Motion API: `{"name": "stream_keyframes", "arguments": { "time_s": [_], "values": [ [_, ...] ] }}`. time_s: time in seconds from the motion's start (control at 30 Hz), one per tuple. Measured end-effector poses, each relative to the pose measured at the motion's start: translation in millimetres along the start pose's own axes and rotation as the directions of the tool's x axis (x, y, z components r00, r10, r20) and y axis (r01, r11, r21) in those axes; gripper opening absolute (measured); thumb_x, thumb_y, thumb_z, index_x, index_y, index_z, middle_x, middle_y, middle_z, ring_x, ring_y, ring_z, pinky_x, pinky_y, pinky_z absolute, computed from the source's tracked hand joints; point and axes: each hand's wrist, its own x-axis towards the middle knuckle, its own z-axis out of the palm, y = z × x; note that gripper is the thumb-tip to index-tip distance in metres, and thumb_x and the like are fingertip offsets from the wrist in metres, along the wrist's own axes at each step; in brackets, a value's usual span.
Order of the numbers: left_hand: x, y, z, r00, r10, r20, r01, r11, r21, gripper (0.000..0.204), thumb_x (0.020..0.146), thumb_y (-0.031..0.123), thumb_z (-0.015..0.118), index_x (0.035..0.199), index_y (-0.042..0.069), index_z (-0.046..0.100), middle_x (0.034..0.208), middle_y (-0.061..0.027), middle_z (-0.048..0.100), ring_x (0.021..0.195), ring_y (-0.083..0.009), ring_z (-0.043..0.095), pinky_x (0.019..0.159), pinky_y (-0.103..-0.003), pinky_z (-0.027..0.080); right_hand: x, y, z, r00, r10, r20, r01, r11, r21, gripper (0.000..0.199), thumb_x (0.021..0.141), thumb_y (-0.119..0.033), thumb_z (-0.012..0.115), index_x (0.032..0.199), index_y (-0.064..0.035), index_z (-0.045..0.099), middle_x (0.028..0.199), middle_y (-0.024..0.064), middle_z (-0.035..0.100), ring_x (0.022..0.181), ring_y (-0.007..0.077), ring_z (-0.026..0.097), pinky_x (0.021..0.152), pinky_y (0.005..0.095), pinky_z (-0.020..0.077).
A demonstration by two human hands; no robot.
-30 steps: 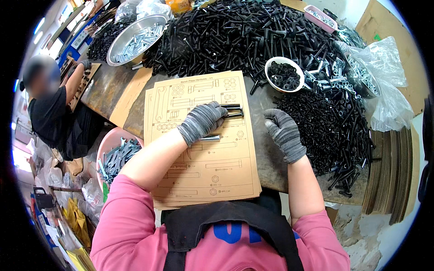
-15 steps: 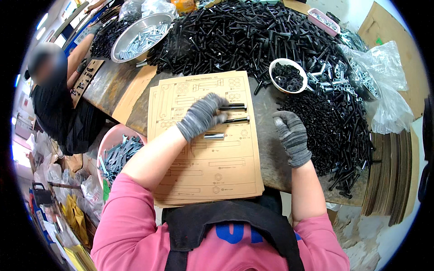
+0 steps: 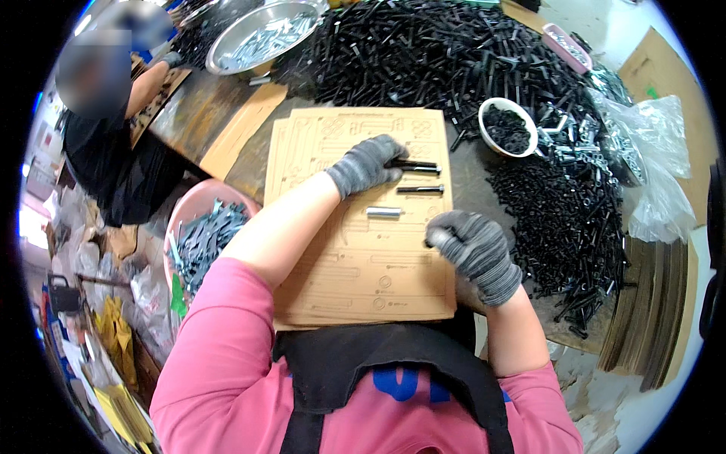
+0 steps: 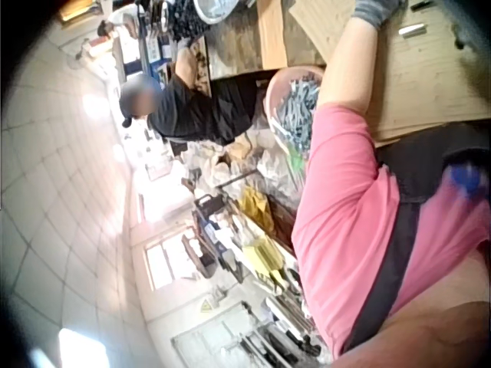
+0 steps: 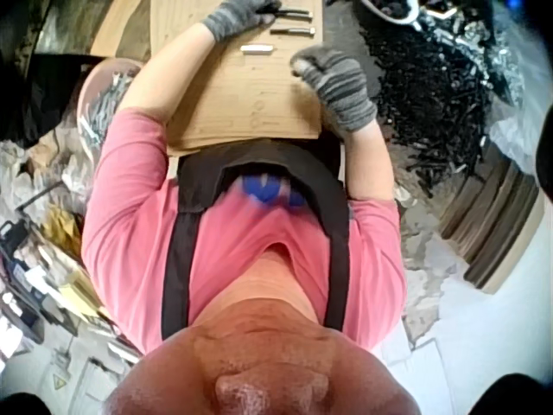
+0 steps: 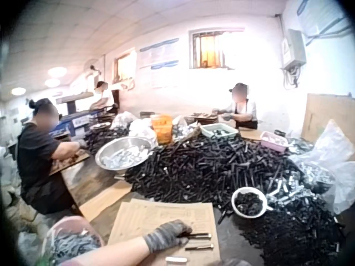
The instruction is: The person assembles a tool kit by picking various metal tools and small parts from piles on a table and placing them into designated slots on a cardboard insert. The person repeats this process for multiple kits, handling hammers, wrenches, and other hardware components.
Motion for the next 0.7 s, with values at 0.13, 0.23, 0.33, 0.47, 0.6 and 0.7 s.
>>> {"name": "stream_keyframes", "arguments": {
  "time_s": [0.13, 0.23, 0.33, 0.47, 0.6, 0.7],
  "values": [
    [-2.1, -5.2, -2.0, 1.0, -0.012, -0.011, 0.01, 0.986, -0.165, 0.042, 0.072, 0.011, 0.065, 0.111, 0.005, 0.051, 0.101, -0.0115, 0.053, 0.094, -0.0227, 0.053, 0.085, -0.032, 0.042, -6.8, -16.1, 47.3, 0.964, -0.052, 0.262, 0.016, 0.99, 0.137, 0.019, 0.075, -0.022, 0.06, 0.087, -0.0081, 0.061, 0.077, 0.0124, 0.061, 0.071, 0.0259, 0.06, 0.066, 0.0334, 0.0474],
    [-4.6, -1.8, -7.4, 0.999, -0.028, -0.02, 0.023, 0.974, -0.224, 0.04, 0.075, 0.013, 0.063, 0.113, 0.005, 0.05, 0.1, -0.0119, 0.054, 0.095, -0.0224, 0.053, 0.085, -0.031, 0.043, -17.5, -27.6, 91.0, 0.943, -0.174, 0.283, 0.141, 0.981, 0.133, 0.021, 0.075, -0.02, 0.058, 0.094, -0.0094, 0.059, 0.079, 0.0118, 0.061, 0.07, 0.0266, 0.06, 0.064, 0.0334, 0.0479],
    [-7.4, -2.2, -7.1, 0.998, -0.054, -0.023, 0.046, 0.965, -0.259, 0.04, 0.076, 0.013, 0.062, 0.114, 0.005, 0.05, 0.101, -0.0118, 0.054, 0.096, -0.0214, 0.053, 0.086, -0.031, 0.043, -22.7, -35.5, 116.7, 0.907, -0.26, 0.331, 0.281, 0.96, -0.016, 0.018, 0.075, -0.021, 0.059, 0.09, -0.0114, 0.058, 0.078, 0.0107, 0.059, 0.068, 0.0281, 0.058, 0.058, 0.0349, 0.047],
    [-7.1, -3.9, -5.3, 0.998, -0.054, -0.026, 0.047, 0.972, -0.23, 0.04, 0.077, 0.013, 0.061, 0.114, 0.006, 0.05, 0.102, -0.0115, 0.054, 0.096, -0.0206, 0.054, 0.086, -0.03, 0.043, -27.8, -32.4, 126.2, 0.89, -0.307, 0.338, 0.381, 0.907, -0.178, 0.015, 0.074, -0.022, 0.06, 0.085, -0.0128, 0.056, 0.072, 0.0092, 0.054, 0.063, 0.0268, 0.056, 0.054, 0.036, 0.0456],
    [-7.9, -5.0, -3.4, 0.998, -0.041, -0.049, 0.029, 0.975, -0.219, 0.039, 0.077, 0.013, 0.061, 0.114, 0.006, 0.051, 0.102, -0.0117, 0.054, 0.096, -0.022, 0.053, 0.086, -0.031, 0.043, -28.9, -29.7, 128.5, 0.883, -0.32, 0.344, 0.398, 0.899, -0.184, 0.015, 0.074, -0.022, 0.059, 0.086, -0.013, 0.056, 0.072, 0.0091, 0.053, 0.063, 0.0267, 0.056, 0.053, 0.0361, 0.0458],
    [-6.7, -4.8, -1.9, 0.996, -0.042, -0.076, 0.021, 0.965, -0.261, 0.037, 0.077, 0.013, 0.06, 0.112, 0.005, 0.052, 0.103, -0.0126, 0.054, 0.096, -0.0229, 0.053, 0.086, -0.032, 0.043, -27.9, -31.0, 129.6, 0.878, -0.314, 0.361, 0.4, 0.895, -0.196, 0.015, 0.074, -0.022, 0.059, 0.086, -0.0125, 0.056, 0.072, 0.0093, 0.053, 0.063, 0.0267, 0.056, 0.054, 0.0361, 0.0458]
  ]
}}
